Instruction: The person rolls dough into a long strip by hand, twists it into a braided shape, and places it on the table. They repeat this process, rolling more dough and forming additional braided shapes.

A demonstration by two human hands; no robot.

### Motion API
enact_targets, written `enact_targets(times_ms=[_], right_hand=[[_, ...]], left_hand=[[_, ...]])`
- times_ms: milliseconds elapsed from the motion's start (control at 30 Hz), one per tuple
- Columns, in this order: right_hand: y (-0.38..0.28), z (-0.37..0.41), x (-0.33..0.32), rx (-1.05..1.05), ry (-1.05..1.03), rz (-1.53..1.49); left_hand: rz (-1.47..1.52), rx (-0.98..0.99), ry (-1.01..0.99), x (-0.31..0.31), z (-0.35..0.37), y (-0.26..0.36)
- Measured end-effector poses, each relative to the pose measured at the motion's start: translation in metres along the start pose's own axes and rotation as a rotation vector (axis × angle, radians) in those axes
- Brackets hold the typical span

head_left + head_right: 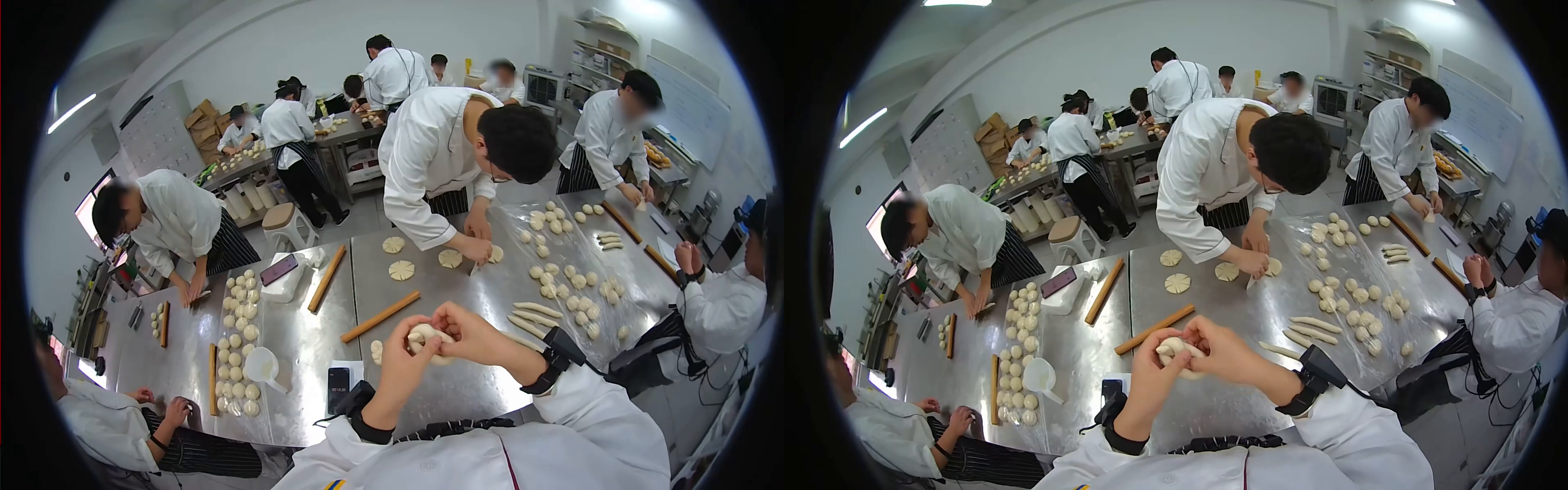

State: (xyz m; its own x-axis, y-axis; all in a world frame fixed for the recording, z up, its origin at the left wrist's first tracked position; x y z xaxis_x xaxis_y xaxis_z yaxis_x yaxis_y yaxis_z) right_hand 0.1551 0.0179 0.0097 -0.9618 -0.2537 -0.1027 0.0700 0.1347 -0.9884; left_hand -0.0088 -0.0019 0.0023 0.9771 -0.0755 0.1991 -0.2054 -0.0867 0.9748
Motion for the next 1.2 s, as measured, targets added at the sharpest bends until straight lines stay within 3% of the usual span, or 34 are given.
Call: enact_targets(times_ms=[67, 167, 267, 367, 467, 567, 667, 767, 867, 967, 1067, 1167, 1200], right_hand=[[0.002, 0.001, -0.003, 0.060, -0.047, -0.110], [0.012, -0.008, -0.024, 0.485, -0.285, -0.106], [0.022, -0.007, -0.026, 0.515, -0.323, -0.263], [-0.003, -0.005, -0.026, 0.494, -0.338, -0.439], [-0.003, -0.002, -0.024, 0.472, -0.490, -0.407], [-0.042, 0.007, -0.020, 0.263, -0.563, 0.386], [-0.047, 0.016, -0.024, -0.793, -0.382, 1.272], [-0.078, 0.015, -0.027, -1.031, -0.360, 1.291], [-0.079, 0.012, -0.035, -1.104, -0.407, 1.156], [-0.078, 0.013, -0.027, -1.123, -0.426, 1.015], [-0.075, 0.012, -0.026, -1.108, -0.430, 0.974], [-0.075, 0.003, -0.036, -0.948, -0.478, 0.739], [-0.068, 0.001, -0.042, -0.780, -0.472, 0.537]], left_hand=[[-0.029, 0.006, 0.049, -0.003, -0.002, -0.002], [-0.124, 0.062, 0.100, -0.003, 0.002, 0.004], [-0.208, 0.098, 0.102, -0.008, 0.001, -0.001], [-0.185, -0.007, 0.151, -0.013, 0.000, -0.012], [-0.125, 0.060, 0.160, -0.016, 0.002, -0.018], [-0.274, 0.060, 0.116, -0.024, 0.006, -0.019], [-0.193, -0.086, 0.083, -0.031, 0.009, -0.031], [0.271, -0.301, 0.074, -0.029, 0.017, -0.024], [0.460, -0.343, -0.195, -0.022, 0.026, -0.014], [0.400, -0.362, -0.253, -0.013, 0.026, -0.003], [0.201, -0.245, -0.232, -0.004, 0.020, -0.001], [0.193, -0.295, -0.264, 0.001, 0.019, 0.008], [0.192, -0.299, -0.274, 0.002, 0.020, 0.011]])
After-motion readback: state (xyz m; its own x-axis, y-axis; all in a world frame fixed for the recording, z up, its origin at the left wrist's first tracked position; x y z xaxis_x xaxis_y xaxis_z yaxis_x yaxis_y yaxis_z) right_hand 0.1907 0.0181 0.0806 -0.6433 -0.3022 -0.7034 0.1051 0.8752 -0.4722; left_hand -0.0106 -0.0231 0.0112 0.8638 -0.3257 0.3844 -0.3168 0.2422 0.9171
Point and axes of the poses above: each hand's wrist, its own z-axis away from the middle knuckle, its own x-axis out of the palm, y = z × x, the point moved 1 cm from there along -z, towards the middle knuckle, and after that the axes turned 9 degrees about y, right-handed, at the moved point
